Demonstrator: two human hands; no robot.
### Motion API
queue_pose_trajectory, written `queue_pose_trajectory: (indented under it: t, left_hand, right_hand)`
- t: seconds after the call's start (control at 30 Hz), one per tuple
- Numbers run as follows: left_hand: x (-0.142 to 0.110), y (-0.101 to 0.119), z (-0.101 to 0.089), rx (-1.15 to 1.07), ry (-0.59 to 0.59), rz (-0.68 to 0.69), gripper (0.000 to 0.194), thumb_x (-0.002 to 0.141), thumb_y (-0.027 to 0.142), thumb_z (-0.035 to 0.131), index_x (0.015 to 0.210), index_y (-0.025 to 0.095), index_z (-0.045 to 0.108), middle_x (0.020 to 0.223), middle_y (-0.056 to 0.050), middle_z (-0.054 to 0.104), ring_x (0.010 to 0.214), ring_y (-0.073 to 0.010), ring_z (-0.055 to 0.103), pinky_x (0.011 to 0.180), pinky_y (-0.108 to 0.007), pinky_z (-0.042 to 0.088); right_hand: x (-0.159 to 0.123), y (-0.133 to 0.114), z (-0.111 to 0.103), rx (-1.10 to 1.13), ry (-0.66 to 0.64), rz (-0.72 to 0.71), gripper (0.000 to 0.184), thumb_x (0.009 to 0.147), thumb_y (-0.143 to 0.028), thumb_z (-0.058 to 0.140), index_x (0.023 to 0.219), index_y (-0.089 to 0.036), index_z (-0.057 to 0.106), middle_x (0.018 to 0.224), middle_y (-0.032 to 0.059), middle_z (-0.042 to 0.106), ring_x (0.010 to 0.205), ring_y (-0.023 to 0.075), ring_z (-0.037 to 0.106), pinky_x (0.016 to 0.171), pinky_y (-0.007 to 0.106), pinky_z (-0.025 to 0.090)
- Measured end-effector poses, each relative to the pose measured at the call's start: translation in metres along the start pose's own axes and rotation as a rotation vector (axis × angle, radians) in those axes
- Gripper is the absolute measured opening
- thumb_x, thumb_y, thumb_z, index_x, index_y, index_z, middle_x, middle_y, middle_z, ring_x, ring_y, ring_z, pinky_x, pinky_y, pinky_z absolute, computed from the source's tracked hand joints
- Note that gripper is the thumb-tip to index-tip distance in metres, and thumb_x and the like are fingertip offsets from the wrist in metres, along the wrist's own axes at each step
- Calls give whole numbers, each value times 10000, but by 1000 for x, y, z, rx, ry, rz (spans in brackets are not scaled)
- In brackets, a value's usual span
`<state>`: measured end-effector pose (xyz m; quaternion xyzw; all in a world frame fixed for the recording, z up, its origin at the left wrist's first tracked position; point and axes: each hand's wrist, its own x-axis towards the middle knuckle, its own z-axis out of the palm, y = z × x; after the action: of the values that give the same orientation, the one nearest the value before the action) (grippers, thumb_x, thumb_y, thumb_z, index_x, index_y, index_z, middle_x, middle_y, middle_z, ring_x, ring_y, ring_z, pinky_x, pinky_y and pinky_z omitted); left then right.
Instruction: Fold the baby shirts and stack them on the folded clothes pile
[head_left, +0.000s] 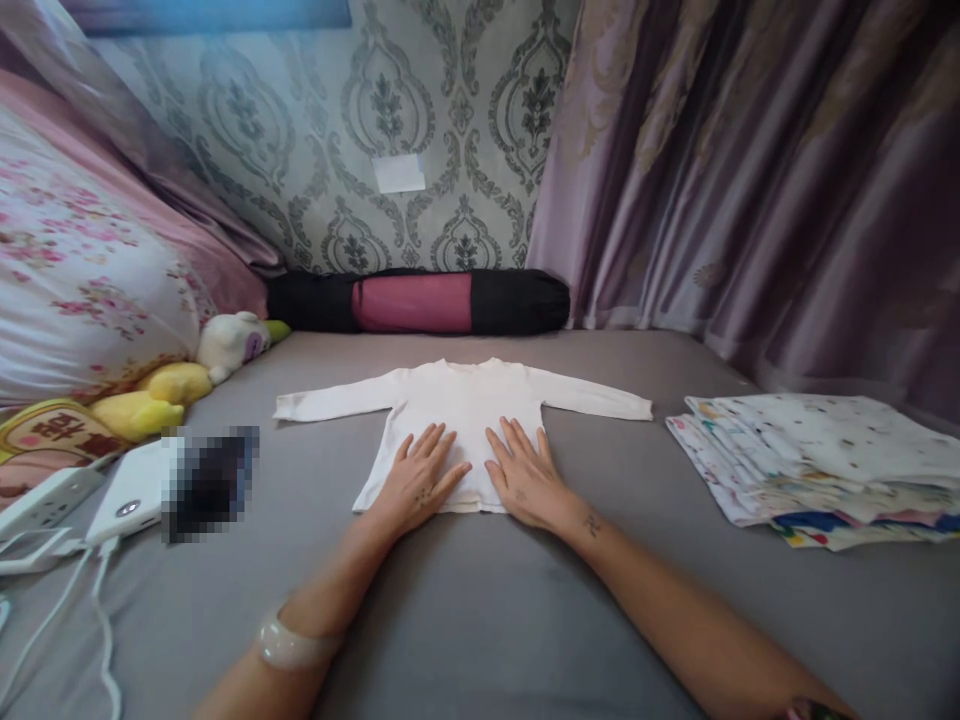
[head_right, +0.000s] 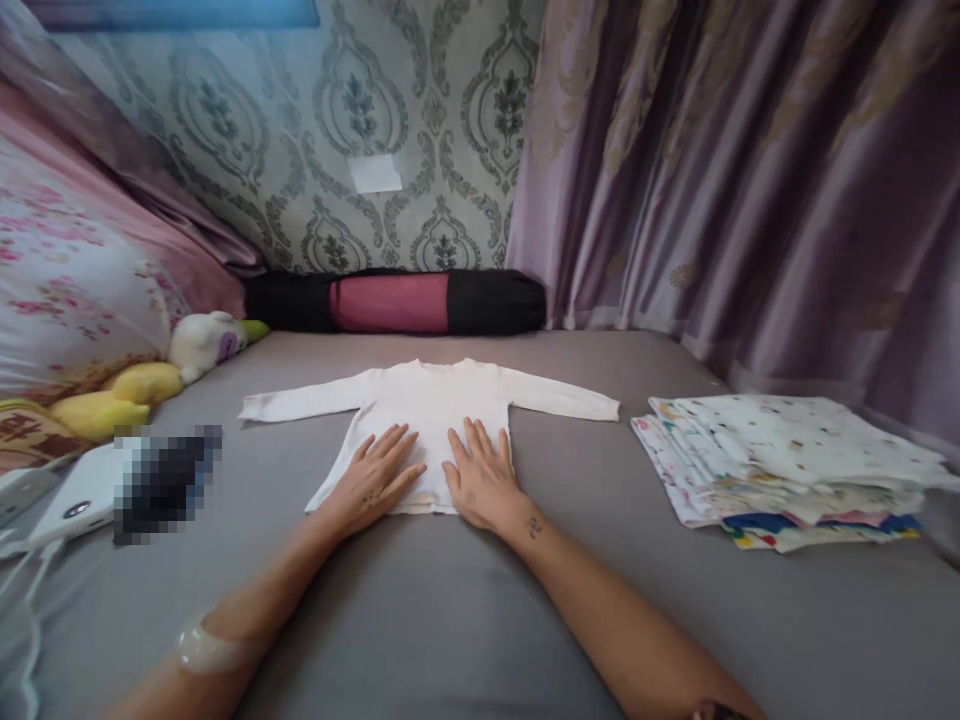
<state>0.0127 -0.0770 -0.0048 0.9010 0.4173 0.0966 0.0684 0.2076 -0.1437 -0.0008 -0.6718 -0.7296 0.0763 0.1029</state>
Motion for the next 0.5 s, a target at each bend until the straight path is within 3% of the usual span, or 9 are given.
queue_pose_trajectory:
  t: [0.2,0.33,0.4,0.5]
  left_hand:
    - [-2,-6,13,-36,-66,89,735,915,671,295,1475,199,358,1564,-142,290,1467,-284,198,1177,-513,162]
    - [-1,-6,16,-55,-91,66,751,898,690,316,1474,209,364,1569,-149,272,1466,-298,196,1172,-528,152]
    - [0,-6,15,-66,-93,62,759,892,700,318,1473,214,365,1570,-145,271,1467,-298,190,1172,-530,147]
    - [1,-7,13,-81,-113,55,786,884,715,305,1477,202,360,1578,-139,253,1471,-300,176,1179,-520,131]
  right_hand:
    - [5,10,-4,83,-100,21,592,992,-443,232,1502,-156,326,1582,139,227,1470,260,150,1173,519,80]
    - [18,29,-18,62,64,55,545,997,-368,214,1471,-152,376,1551,116,323,1451,206,221,1183,467,95]
    - [28,48,-22,4,149,145,539,990,-336,237,1470,-128,370,1565,115,289,1459,216,188,1183,479,73]
    - [41,81,-24,-24,103,377,572,995,-365,217,1488,-95,321,1583,143,224,1468,270,141,1161,555,91]
